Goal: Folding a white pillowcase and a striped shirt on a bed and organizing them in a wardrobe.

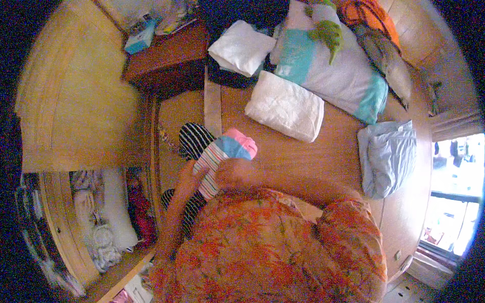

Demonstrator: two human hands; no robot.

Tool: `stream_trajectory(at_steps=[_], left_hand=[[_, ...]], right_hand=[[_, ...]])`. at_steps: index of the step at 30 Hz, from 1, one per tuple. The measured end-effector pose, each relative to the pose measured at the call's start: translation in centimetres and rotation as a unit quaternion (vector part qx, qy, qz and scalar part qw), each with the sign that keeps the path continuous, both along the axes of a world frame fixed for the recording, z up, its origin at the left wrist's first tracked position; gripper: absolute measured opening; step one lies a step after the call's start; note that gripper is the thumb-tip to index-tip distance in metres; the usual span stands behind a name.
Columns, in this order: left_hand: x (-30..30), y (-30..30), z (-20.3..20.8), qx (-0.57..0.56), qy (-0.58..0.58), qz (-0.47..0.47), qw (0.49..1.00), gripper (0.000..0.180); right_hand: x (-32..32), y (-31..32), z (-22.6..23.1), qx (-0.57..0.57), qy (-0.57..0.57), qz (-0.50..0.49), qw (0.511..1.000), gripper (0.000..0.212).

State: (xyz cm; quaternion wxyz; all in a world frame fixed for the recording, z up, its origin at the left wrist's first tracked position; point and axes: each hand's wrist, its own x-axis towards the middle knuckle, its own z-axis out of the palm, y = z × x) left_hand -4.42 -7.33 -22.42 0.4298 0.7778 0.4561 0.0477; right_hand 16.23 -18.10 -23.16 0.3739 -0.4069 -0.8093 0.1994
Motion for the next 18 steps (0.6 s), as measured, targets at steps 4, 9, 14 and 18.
stream_trajectory(at_steps=[4,9,14,18], left_hand=[[1.2,-1.9,4.9,0.046,0.003,-0.029,0.999,0.039],[0.4,-3.2,5.4,0.171,-0.036,-0.094,0.980,0.042],[-0.5,-3.9,4.1,0.100,-0.057,-0.023,0.993,0.043],[-0.5,-3.9,4.3,0.086,-0.073,-0.005,0.994,0.044]], right_hand=[[6.0,5.2,2.1,-0.168,-0.135,-0.128,0.968,0.027],[8.2,7.0,2.8,-0.342,0.028,-0.158,0.926,0.031],[7.7,4.9,3.2,-0.225,0.100,-0.204,0.947,0.032],[7.7,4.6,3.0,-0.284,0.152,-0.283,0.904,0.029]])
